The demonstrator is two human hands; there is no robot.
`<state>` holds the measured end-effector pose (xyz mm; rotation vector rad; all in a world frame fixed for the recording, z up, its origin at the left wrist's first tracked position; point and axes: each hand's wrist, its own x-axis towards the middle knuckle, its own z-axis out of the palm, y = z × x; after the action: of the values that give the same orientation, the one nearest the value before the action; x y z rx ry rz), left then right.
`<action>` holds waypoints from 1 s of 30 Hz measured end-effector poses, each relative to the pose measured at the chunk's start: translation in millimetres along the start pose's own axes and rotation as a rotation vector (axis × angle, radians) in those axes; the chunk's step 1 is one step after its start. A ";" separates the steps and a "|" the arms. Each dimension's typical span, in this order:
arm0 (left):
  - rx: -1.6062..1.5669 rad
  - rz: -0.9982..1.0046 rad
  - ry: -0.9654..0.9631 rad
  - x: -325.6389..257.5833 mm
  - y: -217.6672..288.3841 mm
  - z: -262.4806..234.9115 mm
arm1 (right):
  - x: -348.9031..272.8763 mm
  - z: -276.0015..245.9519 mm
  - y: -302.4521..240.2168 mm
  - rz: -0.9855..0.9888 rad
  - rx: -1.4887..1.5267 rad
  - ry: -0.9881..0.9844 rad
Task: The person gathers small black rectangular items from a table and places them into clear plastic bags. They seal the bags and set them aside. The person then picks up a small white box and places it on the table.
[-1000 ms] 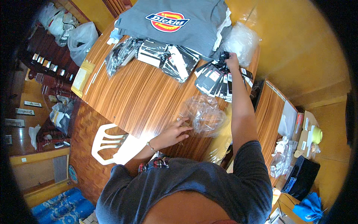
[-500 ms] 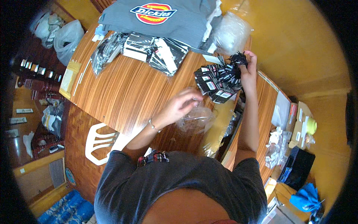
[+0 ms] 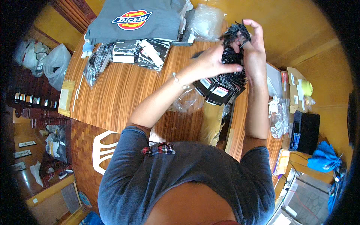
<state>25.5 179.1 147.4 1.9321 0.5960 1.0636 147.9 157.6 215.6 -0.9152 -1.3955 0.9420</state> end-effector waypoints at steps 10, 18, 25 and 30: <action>0.142 -0.016 -0.264 16.1 21.8 -20.7 | 5.9 0.9 -33.6 0.169 0.271 -0.277; -0.047 0.084 -0.365 12.8 48.4 -29.4 | -1.9 1.5 -69.2 0.261 0.478 -0.312; -0.332 0.062 -0.446 29.0 59.7 -21.1 | -2.6 -37.3 -62.4 -0.013 -0.064 -0.327; -0.412 -0.073 -0.280 30.0 37.7 -6.9 | -89.8 -40.7 -60.4 -0.201 -0.412 0.229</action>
<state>35.9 183.2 194.7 1.6420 0.2633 0.7782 191.4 53.0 239.0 -1.1239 -1.4751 0.3879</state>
